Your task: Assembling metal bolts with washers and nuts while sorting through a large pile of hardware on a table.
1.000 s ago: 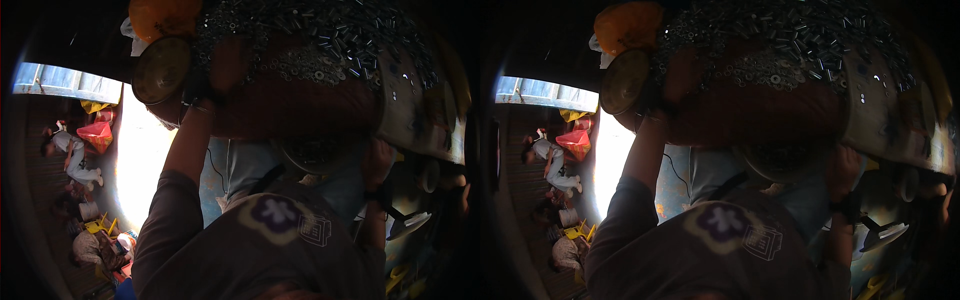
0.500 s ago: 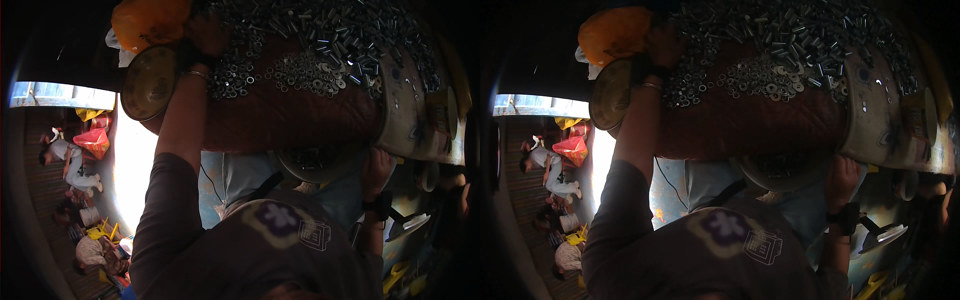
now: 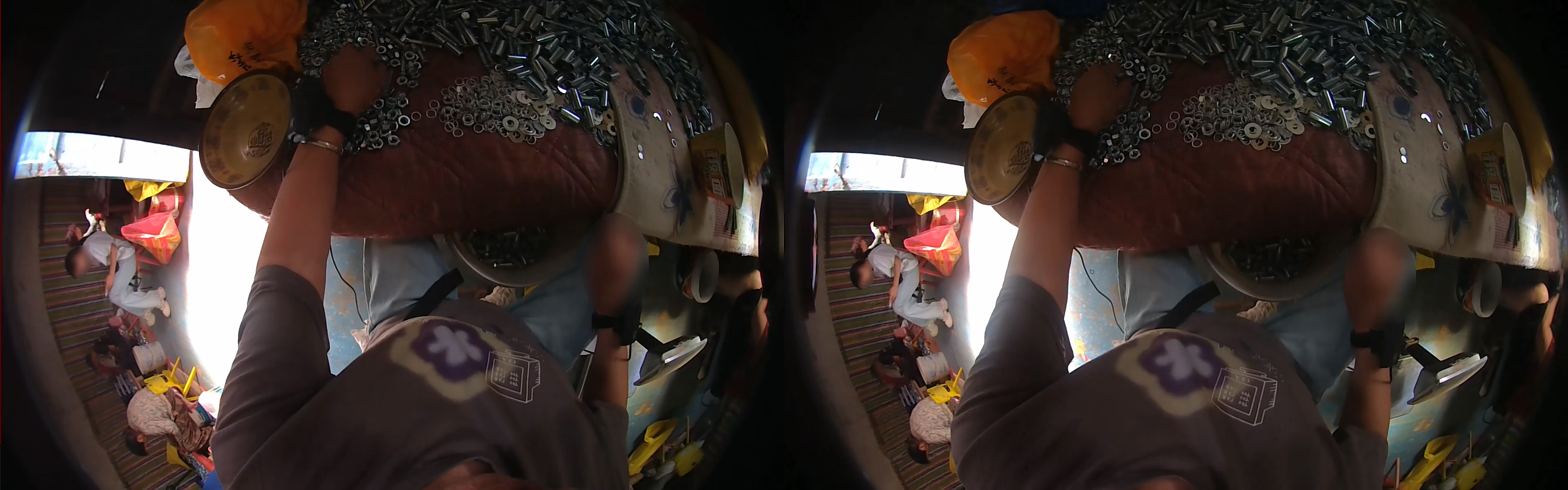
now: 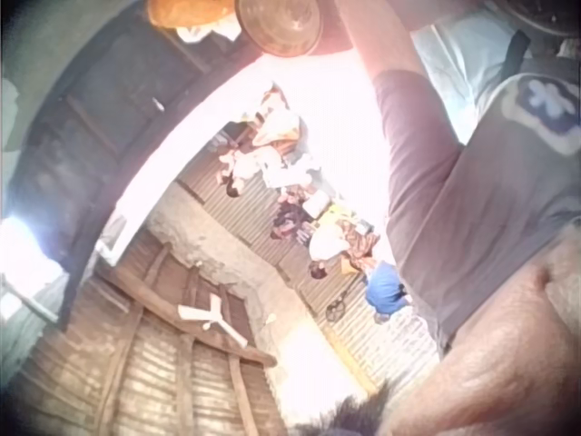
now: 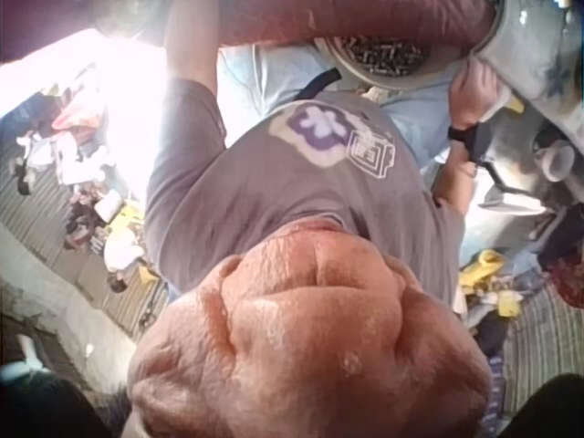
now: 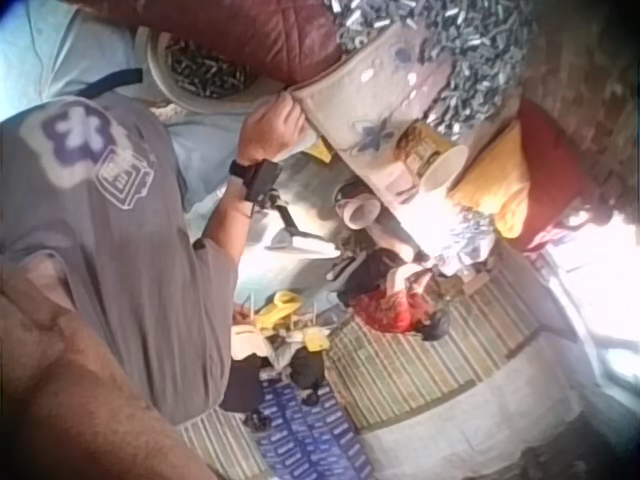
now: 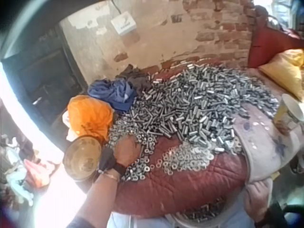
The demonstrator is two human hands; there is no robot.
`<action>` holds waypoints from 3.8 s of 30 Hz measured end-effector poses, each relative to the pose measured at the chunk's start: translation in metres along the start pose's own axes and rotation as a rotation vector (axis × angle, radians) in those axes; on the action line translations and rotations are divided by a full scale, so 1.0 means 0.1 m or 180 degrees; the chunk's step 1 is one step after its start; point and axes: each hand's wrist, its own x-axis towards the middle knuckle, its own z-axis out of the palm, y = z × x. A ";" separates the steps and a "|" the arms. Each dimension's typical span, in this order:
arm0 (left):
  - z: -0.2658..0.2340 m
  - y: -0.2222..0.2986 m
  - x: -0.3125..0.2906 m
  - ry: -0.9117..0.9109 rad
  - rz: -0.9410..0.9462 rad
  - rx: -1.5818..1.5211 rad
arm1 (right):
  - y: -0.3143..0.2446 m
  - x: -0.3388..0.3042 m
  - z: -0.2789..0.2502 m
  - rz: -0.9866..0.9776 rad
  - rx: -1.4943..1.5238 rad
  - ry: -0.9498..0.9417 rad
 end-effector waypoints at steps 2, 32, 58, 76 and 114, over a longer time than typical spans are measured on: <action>-0.05 0.07 -0.11 -0.0072 -0.0020 -0.0057 | 0.00 0.00 -0.01 0.0007 0.0014 0.0015; 0.38 0.24 0.67 0.0057 -0.0304 -0.0576 | 0.01 0.05 0.02 0.0092 0.0057 -0.0038; 0.44 0.43 0.53 0.0248 0.0838 -0.1171 | 0.02 0.03 0.00 0.0041 -0.0027 -0.0145; -0.10 0.65 -0.24 0.0114 0.1214 -0.0926 | 0.00 0.03 -0.01 -0.0002 -0.0026 -0.0031; 0.31 0.07 0.37 0.0068 -0.0275 -0.0379 | -0.02 0.04 0.00 0.0060 -0.0100 -0.0237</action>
